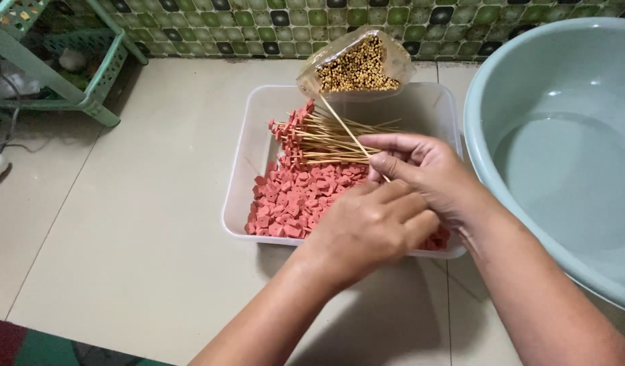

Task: Skewering small pink heart-shaped items onto wooden sticks in a plastic container

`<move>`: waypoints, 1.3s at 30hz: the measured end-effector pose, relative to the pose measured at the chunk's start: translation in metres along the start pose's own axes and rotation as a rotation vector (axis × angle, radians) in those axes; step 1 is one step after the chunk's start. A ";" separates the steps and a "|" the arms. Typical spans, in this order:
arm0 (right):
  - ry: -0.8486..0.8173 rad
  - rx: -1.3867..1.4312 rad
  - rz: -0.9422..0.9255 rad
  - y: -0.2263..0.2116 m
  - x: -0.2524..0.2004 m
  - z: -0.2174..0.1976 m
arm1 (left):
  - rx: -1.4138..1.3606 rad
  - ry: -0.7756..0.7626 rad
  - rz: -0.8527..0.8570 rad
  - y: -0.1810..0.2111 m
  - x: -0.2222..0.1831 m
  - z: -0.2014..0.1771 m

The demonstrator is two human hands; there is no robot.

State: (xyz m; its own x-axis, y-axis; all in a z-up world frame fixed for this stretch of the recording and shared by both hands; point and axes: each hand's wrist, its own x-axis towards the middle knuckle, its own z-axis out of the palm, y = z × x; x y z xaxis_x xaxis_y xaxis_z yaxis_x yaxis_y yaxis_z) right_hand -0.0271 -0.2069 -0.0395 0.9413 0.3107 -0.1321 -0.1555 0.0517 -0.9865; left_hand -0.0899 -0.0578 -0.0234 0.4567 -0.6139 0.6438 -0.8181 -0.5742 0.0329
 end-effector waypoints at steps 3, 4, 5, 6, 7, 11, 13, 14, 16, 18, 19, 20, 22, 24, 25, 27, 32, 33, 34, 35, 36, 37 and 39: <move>0.091 -0.183 0.015 -0.002 0.002 0.004 | -0.231 0.088 -0.052 -0.016 0.000 -0.001; 0.090 -0.185 0.011 0.007 0.003 0.004 | -0.227 0.091 -0.050 -0.029 -0.005 0.000; 0.117 -0.221 -0.089 0.016 0.004 0.004 | -0.223 0.062 -0.085 -0.042 -0.010 0.001; 0.143 -0.255 -0.187 0.024 0.005 0.005 | -0.219 0.031 -0.120 -0.054 -0.016 0.002; 0.141 -0.257 -0.190 0.025 0.007 0.003 | -0.217 0.034 -0.120 -0.065 -0.020 0.004; 0.217 -0.454 -0.346 0.030 0.007 0.000 | -0.112 -0.201 -0.368 -0.087 -0.040 0.013; 0.249 -0.537 -0.392 0.029 0.009 0.000 | -0.120 -0.286 -0.445 -0.091 -0.040 0.017; 0.249 -0.644 -0.517 0.030 0.010 0.001 | -0.134 -0.339 -0.486 -0.092 -0.042 0.019; 0.239 -0.749 -0.641 0.036 0.013 0.000 | -0.149 -0.394 -0.535 -0.094 -0.046 0.025; 0.241 -0.924 -0.759 0.044 0.020 -0.004 | -0.179 -0.324 -0.559 -0.098 -0.051 0.033; 0.234 -0.923 -0.758 0.045 0.020 -0.003 | -0.179 -0.324 -0.566 -0.097 -0.051 0.031; 0.221 -0.938 -0.775 0.045 0.020 -0.003 | -0.197 -0.330 -0.564 -0.096 -0.051 0.028; 0.202 -0.953 -0.786 0.043 0.019 -0.003 | -0.219 -0.337 -0.569 -0.095 -0.050 0.025; 0.196 -0.968 -0.823 0.039 0.015 -0.002 | -0.209 -0.349 -0.579 -0.095 -0.049 0.025; 0.191 -0.969 -0.817 0.042 0.016 -0.003 | -0.214 -0.352 -0.585 -0.094 -0.051 0.026; 0.202 -0.982 -0.833 0.045 0.022 -0.005 | -0.199 -0.368 -0.625 -0.098 -0.051 0.027; 0.216 -1.015 -0.831 0.044 0.021 -0.004 | -0.173 -0.369 -0.645 -0.096 -0.051 0.032; 0.221 -1.028 -0.831 0.043 0.022 -0.004 | -0.175 -0.354 -0.641 -0.098 -0.051 0.032; 0.221 -1.027 -0.837 0.043 0.022 -0.004 | -0.170 -0.350 -0.640 -0.099 -0.052 0.032; 0.222 -1.034 -0.836 0.043 0.022 -0.004 | -0.169 -0.354 -0.642 -0.100 -0.052 0.032; 0.223 -1.041 -0.827 0.044 0.021 -0.004 | -0.174 -0.362 -0.646 -0.099 -0.054 0.033; 0.224 -1.041 -0.826 0.042 0.022 -0.004 | -0.175 -0.363 -0.644 -0.100 -0.052 0.032; 0.240 -1.054 -0.819 0.041 0.021 -0.003 | -0.172 -0.376 -0.643 -0.098 -0.050 0.031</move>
State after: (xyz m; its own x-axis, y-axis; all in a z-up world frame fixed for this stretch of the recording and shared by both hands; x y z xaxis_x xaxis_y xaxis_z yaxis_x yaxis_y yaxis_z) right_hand -0.0130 -0.2013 -0.0832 0.6975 0.3644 0.6170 0.6693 -0.6388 -0.3794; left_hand -0.0216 0.0126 -0.0828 0.9245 -0.3483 0.1549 -0.3798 -0.8073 0.4517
